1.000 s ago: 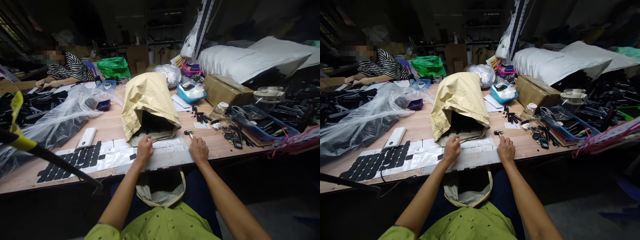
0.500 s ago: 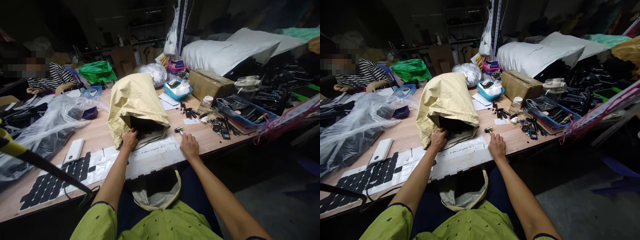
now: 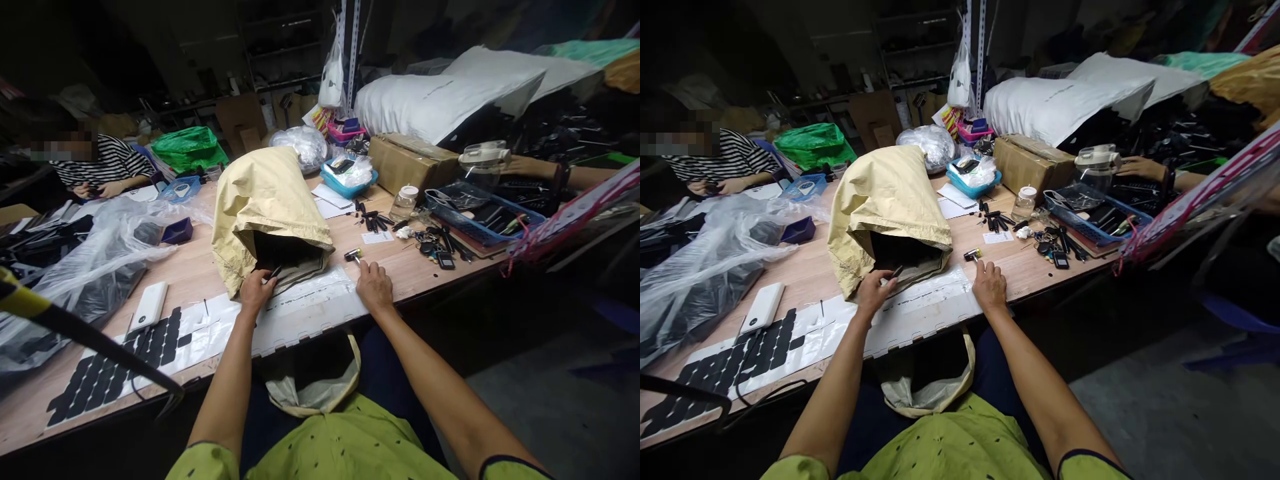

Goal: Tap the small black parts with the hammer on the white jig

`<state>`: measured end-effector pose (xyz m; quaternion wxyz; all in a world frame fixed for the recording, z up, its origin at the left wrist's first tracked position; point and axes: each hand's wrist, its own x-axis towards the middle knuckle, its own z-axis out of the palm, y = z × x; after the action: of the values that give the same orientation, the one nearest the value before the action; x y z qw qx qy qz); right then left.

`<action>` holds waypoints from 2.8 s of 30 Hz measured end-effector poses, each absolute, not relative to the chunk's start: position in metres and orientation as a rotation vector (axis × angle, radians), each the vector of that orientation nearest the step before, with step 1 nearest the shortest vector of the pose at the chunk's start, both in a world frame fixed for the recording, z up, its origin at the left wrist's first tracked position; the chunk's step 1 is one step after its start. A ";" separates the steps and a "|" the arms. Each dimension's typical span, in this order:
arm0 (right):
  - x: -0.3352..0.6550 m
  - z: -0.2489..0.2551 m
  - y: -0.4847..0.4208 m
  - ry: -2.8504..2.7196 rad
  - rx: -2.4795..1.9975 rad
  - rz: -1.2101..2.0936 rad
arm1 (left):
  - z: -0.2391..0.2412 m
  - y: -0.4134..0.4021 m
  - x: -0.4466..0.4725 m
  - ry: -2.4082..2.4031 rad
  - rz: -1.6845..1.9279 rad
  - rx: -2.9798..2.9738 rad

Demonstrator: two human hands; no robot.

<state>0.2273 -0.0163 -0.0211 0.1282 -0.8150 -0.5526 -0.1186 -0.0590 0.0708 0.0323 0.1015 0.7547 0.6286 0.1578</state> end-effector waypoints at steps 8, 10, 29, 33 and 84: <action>0.227 -0.019 -0.018 -1.596 -2.391 -0.279 | 0.008 0.017 -0.001 1.354 0.509 2.366; 0.228 -0.016 -0.017 -1.587 -2.393 -0.249 | 0.002 0.014 0.004 1.399 0.537 2.324; 0.185 0.004 -0.090 -1.545 -1.609 0.386 | 0.004 0.016 0.017 1.423 0.591 2.060; 0.188 0.005 -0.085 -1.579 -1.636 0.475 | 0.006 0.014 0.019 1.437 0.581 2.043; 0.239 -0.032 -0.033 -1.645 -2.296 -0.505 | 0.027 0.058 -0.050 2.000 0.538 2.185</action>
<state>0.2392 -0.0328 -0.0315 0.1355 -0.7928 -0.5681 -0.1744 -0.0496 0.0578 0.0270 0.0656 0.7241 0.6630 0.1785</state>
